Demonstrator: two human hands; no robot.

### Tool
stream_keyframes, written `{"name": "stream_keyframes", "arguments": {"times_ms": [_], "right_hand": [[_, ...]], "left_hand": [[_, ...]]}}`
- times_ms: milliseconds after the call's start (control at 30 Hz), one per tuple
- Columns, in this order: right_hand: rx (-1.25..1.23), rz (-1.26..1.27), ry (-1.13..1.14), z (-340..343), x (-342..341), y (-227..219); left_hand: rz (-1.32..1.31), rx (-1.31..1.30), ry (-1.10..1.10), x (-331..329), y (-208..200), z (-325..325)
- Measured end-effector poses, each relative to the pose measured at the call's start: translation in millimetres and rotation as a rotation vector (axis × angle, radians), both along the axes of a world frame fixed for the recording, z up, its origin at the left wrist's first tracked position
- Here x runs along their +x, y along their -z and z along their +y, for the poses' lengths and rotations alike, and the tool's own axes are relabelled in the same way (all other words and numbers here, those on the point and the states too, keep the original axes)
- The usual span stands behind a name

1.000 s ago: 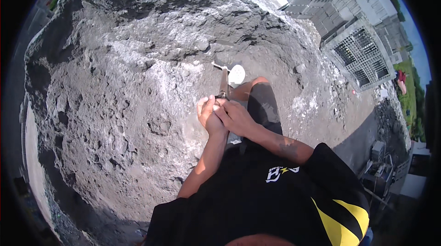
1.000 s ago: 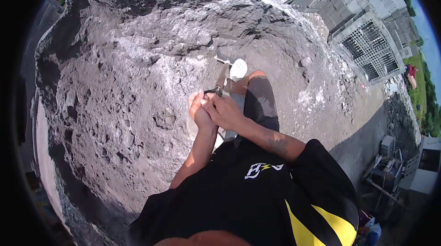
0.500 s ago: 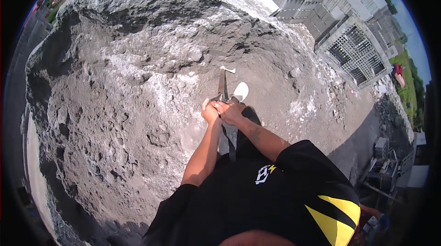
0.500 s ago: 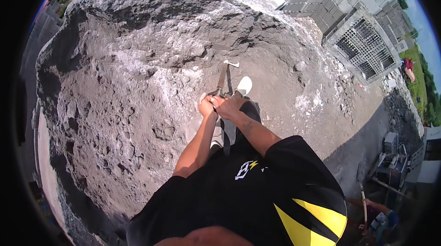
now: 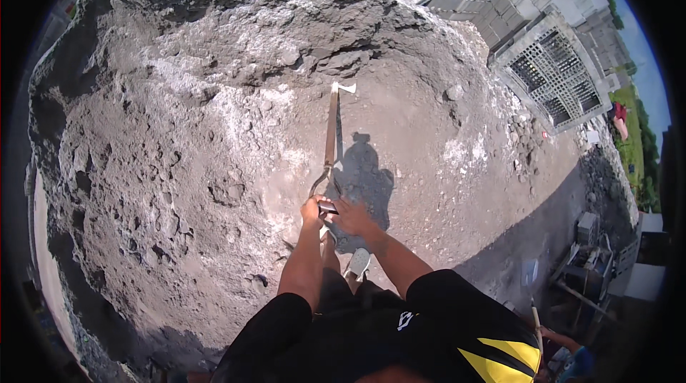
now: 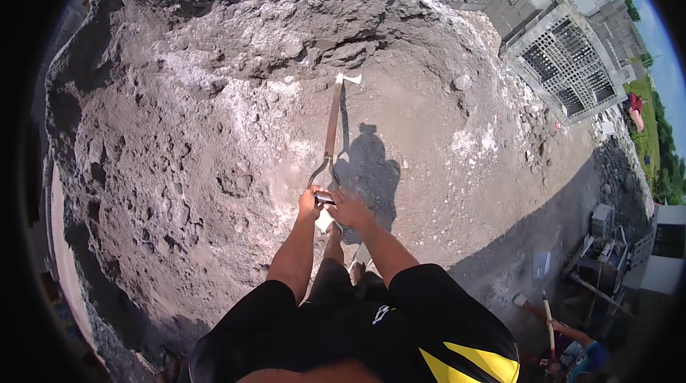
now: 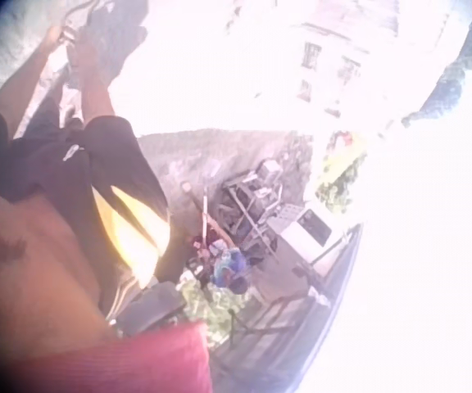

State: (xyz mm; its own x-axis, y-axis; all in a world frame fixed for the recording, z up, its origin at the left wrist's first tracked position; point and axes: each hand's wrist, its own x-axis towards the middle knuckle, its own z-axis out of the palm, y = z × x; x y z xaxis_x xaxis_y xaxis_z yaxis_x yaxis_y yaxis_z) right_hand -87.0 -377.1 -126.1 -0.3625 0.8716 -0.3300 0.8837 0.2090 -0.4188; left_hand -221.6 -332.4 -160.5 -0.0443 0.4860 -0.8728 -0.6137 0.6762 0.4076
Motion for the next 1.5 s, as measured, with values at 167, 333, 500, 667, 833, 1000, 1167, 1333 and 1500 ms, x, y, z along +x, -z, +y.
{"name": "stream_keyframes", "arguments": {"times_ms": [167, 333, 500, 667, 833, 1000, 1167, 1333, 1500], "right_hand": [[-0.263, 0.351, 0.365, -108, 75, -4], [-0.456, 0.208, 0.524, -240, 210, 7], [-0.764, -0.091, 0.735, -291, 310, 19], [-0.791, -0.077, 0.859, -188, 292, 14], [-0.547, 0.118, 0.706, 27, 185, 60], [-0.572, 0.309, 0.591, 260, 16, 111], [-0.257, 0.146, 0.927, 399, -78, 195], [-0.965, 1.317, 1.588, 420, -130, 207], [-0.981, 1.436, 1.615, 394, -99, 230]], "left_hand": [[-0.115, 0.139, -0.112, 27, 1, -13], [-0.043, 0.278, -0.174, 48, -66, 34], [0.145, 0.268, -0.318, 11, -77, 75], [0.356, 0.141, -0.399, -71, -52, 95], [0.244, 0.099, -0.259, -152, -7, 71], [0.474, -0.08, -0.21, -205, -15, 109], [0.842, -0.222, -0.25, -213, -48, 204], [0.975, -0.281, -0.285, -175, -76, 177], [0.919, -0.098, -0.284, -185, -51, 154]]}}
